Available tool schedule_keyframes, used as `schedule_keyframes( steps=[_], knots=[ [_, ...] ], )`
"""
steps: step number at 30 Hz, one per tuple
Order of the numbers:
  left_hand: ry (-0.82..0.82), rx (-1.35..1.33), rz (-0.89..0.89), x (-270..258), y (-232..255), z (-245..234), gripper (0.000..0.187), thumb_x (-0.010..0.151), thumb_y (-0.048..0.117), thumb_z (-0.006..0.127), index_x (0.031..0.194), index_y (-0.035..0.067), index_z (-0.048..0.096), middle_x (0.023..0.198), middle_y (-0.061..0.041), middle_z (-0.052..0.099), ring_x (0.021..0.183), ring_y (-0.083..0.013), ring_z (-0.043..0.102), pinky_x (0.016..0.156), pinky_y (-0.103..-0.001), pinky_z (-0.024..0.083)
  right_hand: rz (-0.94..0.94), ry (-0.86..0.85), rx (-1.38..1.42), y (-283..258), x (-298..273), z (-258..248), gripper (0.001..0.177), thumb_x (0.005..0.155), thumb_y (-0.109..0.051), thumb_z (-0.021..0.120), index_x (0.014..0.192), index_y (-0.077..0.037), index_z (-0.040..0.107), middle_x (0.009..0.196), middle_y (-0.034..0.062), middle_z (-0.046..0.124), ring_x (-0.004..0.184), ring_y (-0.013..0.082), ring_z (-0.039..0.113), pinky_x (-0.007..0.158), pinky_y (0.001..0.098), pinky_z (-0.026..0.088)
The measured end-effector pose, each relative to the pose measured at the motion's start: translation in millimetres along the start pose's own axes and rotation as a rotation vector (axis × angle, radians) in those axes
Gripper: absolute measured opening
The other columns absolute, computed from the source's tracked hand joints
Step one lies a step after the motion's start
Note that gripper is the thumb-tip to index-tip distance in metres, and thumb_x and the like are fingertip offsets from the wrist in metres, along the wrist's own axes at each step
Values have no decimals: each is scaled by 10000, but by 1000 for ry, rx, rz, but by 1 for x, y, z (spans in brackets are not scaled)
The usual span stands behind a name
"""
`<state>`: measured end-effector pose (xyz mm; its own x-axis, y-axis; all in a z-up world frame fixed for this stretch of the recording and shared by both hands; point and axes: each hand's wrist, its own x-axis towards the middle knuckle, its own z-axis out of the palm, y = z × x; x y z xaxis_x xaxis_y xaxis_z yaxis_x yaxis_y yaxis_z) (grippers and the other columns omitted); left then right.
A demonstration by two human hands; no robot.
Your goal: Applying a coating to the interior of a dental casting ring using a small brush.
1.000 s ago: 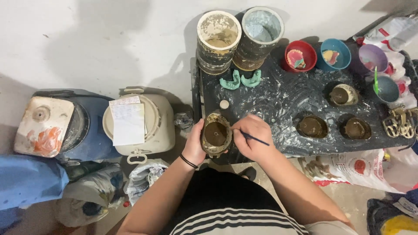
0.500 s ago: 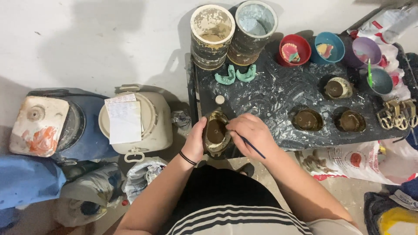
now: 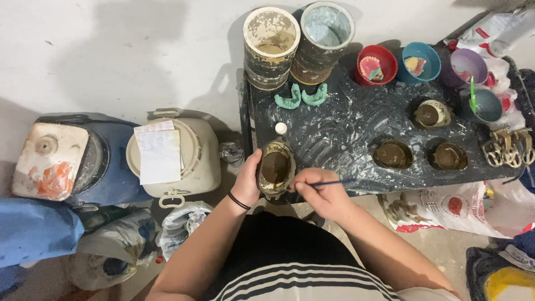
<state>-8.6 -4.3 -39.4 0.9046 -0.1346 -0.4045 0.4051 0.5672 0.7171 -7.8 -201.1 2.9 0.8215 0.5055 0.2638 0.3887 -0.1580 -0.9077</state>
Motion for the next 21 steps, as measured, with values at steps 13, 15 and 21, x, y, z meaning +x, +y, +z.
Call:
schedule_keyframes(
  steps=[13,15,21],
  knots=[
    [13,-108,-15,15,-22,-15,711,1055,424,533,1515,-106,426,1499,-372,510,1337,-453,561,1050,-561,520,-29,119,-376,23,2,-20,148,988,-183,637,959,-100,755,729,141,718,724,397,711,680,469,579],
    [-7,9,44,1,1,5,805,1069,431,488,1572,-155,263,1599,-403,328,1451,-508,404,1185,-585,386,-164,86,-429,28,0,-12,180,973,-237,664,895,-110,765,702,86,730,680,293,735,695,392,602],
    [-113,-41,45,41,-53,-36,633,1077,452,504,1437,-65,558,1460,-318,572,1281,-436,613,1087,-539,509,134,-9,167,-15,14,7,192,993,-101,581,874,-44,720,574,66,678,569,168,659,642,328,570]
  ],
)
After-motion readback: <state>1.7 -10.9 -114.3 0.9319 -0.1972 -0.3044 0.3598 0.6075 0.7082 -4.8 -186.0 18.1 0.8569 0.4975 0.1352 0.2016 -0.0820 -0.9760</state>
